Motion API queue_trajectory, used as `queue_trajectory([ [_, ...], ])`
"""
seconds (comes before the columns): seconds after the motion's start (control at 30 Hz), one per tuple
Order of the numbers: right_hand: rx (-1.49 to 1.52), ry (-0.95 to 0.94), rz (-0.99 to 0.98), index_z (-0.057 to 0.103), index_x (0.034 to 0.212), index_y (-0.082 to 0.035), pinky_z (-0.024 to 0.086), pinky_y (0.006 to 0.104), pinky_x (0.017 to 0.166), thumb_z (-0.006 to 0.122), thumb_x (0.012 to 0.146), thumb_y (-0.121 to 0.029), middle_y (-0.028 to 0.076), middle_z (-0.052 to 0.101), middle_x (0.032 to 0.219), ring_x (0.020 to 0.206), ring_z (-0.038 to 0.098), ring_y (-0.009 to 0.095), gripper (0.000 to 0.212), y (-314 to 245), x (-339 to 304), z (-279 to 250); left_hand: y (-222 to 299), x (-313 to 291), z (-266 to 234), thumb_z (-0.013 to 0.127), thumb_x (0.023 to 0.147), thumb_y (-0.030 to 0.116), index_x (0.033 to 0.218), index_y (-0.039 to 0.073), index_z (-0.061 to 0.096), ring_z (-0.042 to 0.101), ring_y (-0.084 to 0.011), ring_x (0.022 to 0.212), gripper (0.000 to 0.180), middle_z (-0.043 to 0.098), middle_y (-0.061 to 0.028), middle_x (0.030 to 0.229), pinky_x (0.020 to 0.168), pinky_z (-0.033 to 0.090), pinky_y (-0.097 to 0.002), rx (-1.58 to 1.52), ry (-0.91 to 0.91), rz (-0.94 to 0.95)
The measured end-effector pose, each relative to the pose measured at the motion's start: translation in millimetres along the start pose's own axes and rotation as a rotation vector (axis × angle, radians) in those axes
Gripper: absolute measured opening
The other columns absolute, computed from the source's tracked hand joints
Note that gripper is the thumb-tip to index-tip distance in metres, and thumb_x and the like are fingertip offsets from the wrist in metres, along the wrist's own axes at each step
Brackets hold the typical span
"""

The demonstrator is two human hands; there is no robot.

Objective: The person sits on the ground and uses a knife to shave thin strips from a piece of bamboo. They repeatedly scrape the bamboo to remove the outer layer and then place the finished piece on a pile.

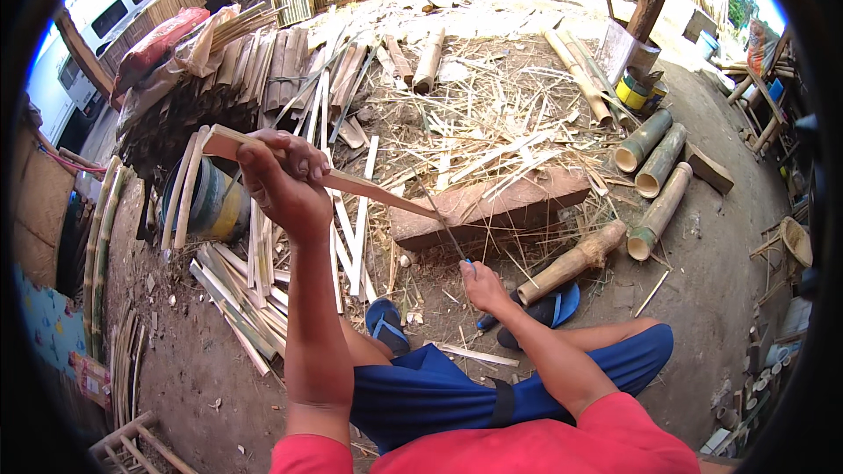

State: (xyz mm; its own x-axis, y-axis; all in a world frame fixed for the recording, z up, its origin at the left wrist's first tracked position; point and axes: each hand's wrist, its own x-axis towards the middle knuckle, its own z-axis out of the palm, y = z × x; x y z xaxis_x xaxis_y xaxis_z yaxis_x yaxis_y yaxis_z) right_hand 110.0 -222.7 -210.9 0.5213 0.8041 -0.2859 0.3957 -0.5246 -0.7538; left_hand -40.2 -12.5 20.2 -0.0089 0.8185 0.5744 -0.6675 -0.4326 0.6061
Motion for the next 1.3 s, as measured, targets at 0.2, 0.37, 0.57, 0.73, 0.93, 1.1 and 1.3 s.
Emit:
queue_trajectory([
  [0.2,-0.054,-0.040,0.030,0.057,0.098,0.001,0.046,0.0527,0.077,0.040,0.104,-0.049,0.028,0.063,0.089,0.092,0.060,0.049,0.054,23.7,-0.2,-4.0,0.6,-0.8,14.2,0.050,0.100,0.056,0.092,0.008,0.051,0.041,-0.0091,0.051,0.049,0.040,0.0015,0.063,0.050,0.037,-0.0258,0.085,0.109,0.014],
  [0.37,0.239,0.020,-0.575,0.050,0.105,-0.004,0.045,0.0576,0.062,0.046,0.104,-0.041,0.028,0.062,0.071,0.073,0.060,0.053,0.037,-101.8,-28.3,-20.4,-0.1,-8.6,29.2,0.048,0.103,0.053,0.095,0.007,0.049,0.040,-0.0078,0.054,0.046,0.040,0.0019,0.064,0.053,0.038,-0.0251,0.220,0.210,0.057],
  [0.57,0.249,-0.063,-0.478,0.048,0.103,-0.006,0.044,0.0594,0.061,0.047,0.104,-0.039,0.026,0.060,0.067,0.072,0.059,0.053,0.033,-140.3,-28.1,-18.7,7.5,-4.8,22.0,0.047,0.103,0.052,0.094,0.008,0.048,0.039,-0.0073,0.054,0.045,0.039,0.0025,0.065,0.054,0.037,-0.0255,0.252,0.276,0.080],
  [0.73,0.166,0.088,-0.405,0.048,0.100,-0.007,0.044,0.0597,0.061,0.048,0.103,-0.042,0.027,0.061,0.068,0.073,0.060,0.053,0.035,-90.2,-1.9,21.1,4.9,-6.7,15.0,0.047,0.104,0.051,0.095,0.008,0.048,0.038,-0.0076,0.055,0.044,0.039,0.0020,0.066,0.054,0.037,-0.0259,0.222,0.285,0.083],
  [0.93,0.031,0.179,-0.395,0.049,0.096,-0.008,0.047,0.0615,0.065,0.048,0.101,-0.046,0.027,0.064,0.074,0.076,0.062,0.053,0.039,-6.4,19.1,60.3,9.7,0.6,-2.2,0.046,0.104,0.052,0.100,0.006,0.048,0.042,-0.0085,0.058,0.047,0.042,0.0004,0.067,0.056,0.040,-0.0250,0.182,0.279,0.051],
  [1.1,-0.152,0.065,0.174,0.062,0.110,-0.002,0.047,0.0572,0.089,0.041,0.101,-0.051,0.032,0.066,0.104,0.103,0.061,0.051,0.054,91.0,-19.2,49.3,15.9,4.2,-20.4,0.029,0.100,0.069,0.113,0.004,0.050,0.045,-0.0105,0.059,0.069,0.046,-0.0012,0.072,0.059,0.042,-0.0256,0.149,0.256,0.038],
  [1.3,0.016,0.005,0.003,0.061,0.103,-0.002,0.047,0.0549,0.081,0.042,0.103,-0.047,0.032,0.064,0.097,0.099,0.060,0.051,0.048,9.0,-12.7,9.0,4.5,8.0,-33.2,0.027,0.093,0.079,0.096,0.010,0.057,0.045,-0.0124,0.055,0.075,0.051,-0.0015,0.068,0.054,0.041,-0.0283,-0.254,-0.103,-0.135],
])
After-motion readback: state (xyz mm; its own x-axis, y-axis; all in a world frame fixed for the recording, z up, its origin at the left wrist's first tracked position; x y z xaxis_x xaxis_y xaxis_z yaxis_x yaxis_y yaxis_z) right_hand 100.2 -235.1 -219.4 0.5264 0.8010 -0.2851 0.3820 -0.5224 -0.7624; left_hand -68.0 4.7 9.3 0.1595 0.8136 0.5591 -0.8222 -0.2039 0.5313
